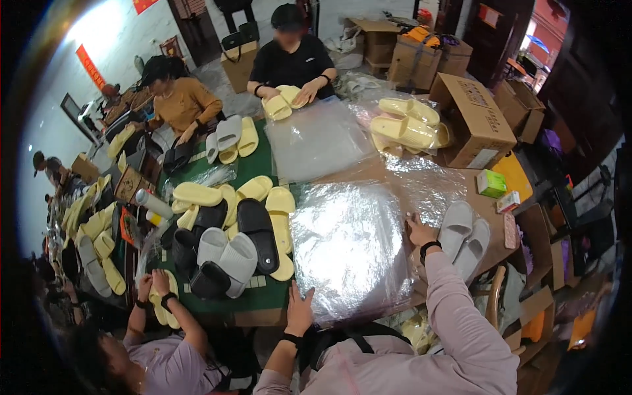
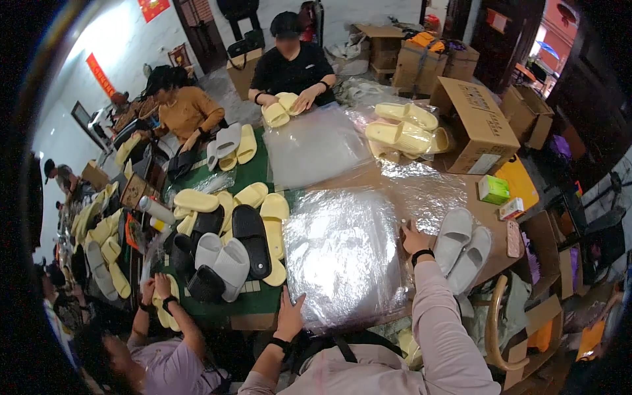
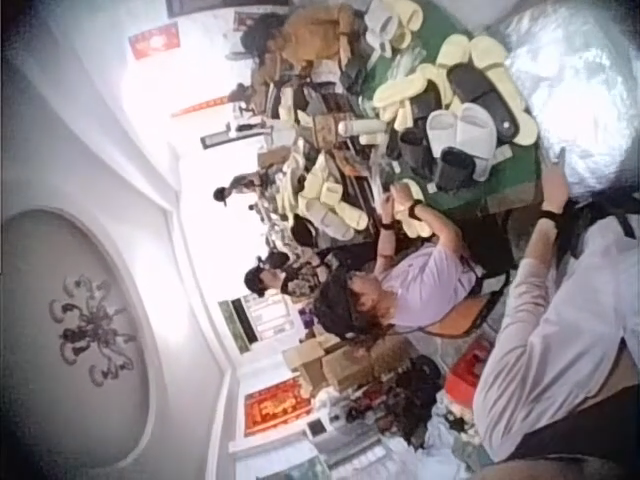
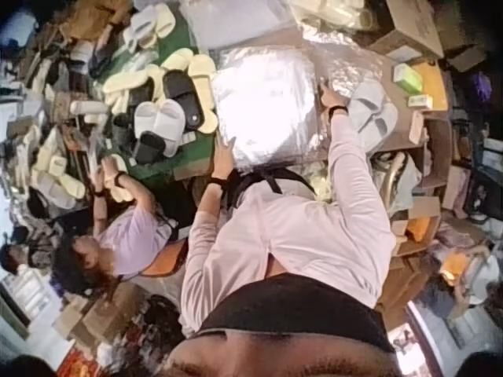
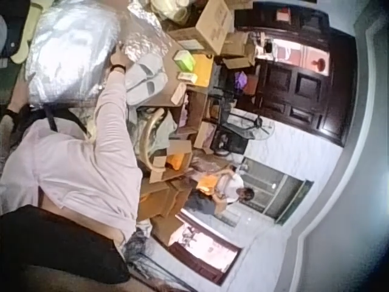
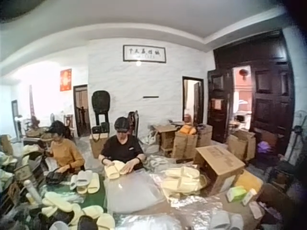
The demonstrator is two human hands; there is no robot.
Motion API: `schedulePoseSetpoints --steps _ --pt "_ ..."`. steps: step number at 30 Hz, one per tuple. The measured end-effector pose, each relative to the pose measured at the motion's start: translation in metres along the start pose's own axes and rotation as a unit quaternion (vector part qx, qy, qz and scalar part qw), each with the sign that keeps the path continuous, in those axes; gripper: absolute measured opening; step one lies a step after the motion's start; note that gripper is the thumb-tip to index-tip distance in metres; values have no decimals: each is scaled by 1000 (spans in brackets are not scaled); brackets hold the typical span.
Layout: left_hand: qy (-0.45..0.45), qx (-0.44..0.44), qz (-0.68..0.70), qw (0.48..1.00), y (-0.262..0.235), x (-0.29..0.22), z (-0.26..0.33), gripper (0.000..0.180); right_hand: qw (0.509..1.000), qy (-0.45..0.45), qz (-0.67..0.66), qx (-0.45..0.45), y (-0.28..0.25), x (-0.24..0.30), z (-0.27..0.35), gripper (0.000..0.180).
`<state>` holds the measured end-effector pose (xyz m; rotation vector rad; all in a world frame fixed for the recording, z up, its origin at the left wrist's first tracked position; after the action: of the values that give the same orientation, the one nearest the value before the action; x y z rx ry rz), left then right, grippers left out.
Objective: Packing shoe components into plastic bags and boxes.
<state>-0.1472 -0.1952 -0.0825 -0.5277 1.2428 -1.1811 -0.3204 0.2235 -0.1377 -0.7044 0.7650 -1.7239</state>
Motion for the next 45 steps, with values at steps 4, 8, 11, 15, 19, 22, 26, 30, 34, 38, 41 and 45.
schedulePoseSetpoints --steps 4,8,11,15,19,22,26,30,34,38,41,45 --pt "-24 56 6 998 24 7 7 70 998 0 -26 -54 -13 4 -14 59" --pt "-15 38 -8 999 37 11 4 70 937 -196 -163 -239 -80 65 27 46" --pt "-19 59 -61 996 38 2 -8 70 838 -355 -323 -260 -109 108 73 38" --pt "-42 68 -86 993 44 9 -21 68 739 -438 -509 -50 -123 170 173 33" --pt "-36 53 -110 992 40 4 -25 63 664 -432 -596 134 -132 183 208 33" --pt "-15 32 -71 997 38 2 -21 63 664 -413 -610 131 -126 168 176 34" --pt "-14 54 -39 998 36 6 -10 64 739 -274 -603 127 -61 131 108 40" --pt "-9 5 -129 992 18 2 6 60 685 -284 -648 174 -53 156 137 40" --pt "4 0 -201 980 23 10 9 53 716 -398 -498 282 -58 243 202 44" --pt "13 27 -195 980 33 21 1 53 554 -377 -624 401 -46 259 234 40" --pt "25 49 -193 980 34 20 -4 55 602 -328 -654 319 -37 224 205 40" --pt "31 88 -190 977 39 17 -7 53 373 -323 -847 200 -40 144 129 51"
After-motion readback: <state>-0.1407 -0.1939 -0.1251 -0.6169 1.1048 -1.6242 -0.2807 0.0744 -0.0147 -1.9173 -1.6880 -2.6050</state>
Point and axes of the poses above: each hand's wrist, its own z-axis away from the middle knuckle, its own y-axis out of the palm, x = y × z, the point moved 9 cm from there along -z, towards the middle knuckle, and after that the axes turned 11 degrees about x, right-handed, at the moved point
